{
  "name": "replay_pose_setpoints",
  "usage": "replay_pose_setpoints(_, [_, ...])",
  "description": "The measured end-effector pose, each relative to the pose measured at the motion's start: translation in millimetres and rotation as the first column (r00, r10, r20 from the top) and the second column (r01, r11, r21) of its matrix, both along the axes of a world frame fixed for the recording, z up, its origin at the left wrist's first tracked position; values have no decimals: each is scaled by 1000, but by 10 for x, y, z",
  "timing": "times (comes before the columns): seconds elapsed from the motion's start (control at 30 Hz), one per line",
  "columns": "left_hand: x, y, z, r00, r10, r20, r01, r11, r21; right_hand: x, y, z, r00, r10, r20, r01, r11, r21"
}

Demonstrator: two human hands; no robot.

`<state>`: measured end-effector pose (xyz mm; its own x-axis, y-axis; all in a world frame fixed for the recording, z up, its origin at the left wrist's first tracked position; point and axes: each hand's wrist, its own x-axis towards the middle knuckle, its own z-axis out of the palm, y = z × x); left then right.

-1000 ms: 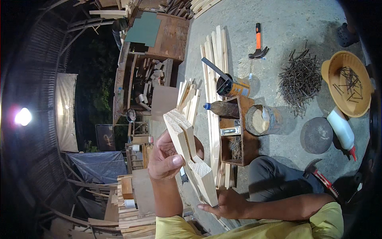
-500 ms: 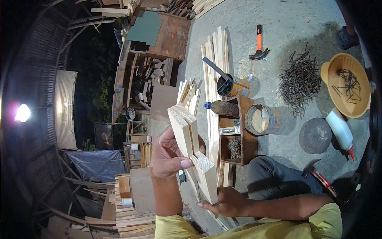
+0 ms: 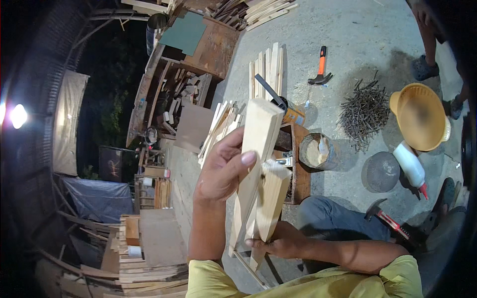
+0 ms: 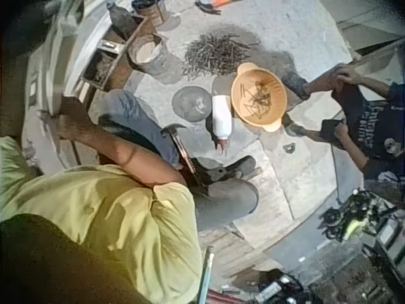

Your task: Assembling a wooden frame by applying glue and hammering nails into wood slats.

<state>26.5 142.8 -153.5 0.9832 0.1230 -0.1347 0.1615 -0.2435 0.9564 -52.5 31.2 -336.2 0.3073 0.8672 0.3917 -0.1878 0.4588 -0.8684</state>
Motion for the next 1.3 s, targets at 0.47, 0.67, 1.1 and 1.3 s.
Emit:
replay_pose_setpoints(0.47, [117, 40, -37, 994, -89, -63, 72, 969, -237, 13, -24, 47, 984, 4, -177, -51, 964, -262])
replay_pose_setpoints(0.67, [132, 96, -124, 995, -100, -22, 87, 933, -351, 24, -287, -44, 992, -43, -119, -7, 919, -395])
replay_pose_setpoints(1.1, [355, 116, -504, 991, -126, -51, 117, 983, -144, 452, -1661, 101, 828, -410, -382, 288, 896, -338])
replay_pose_setpoints(1.3, [607, 109, -944, 994, -45, -97, 67, 969, 239, 587, -2126, 50, 635, -708, -309, 634, 706, -316])
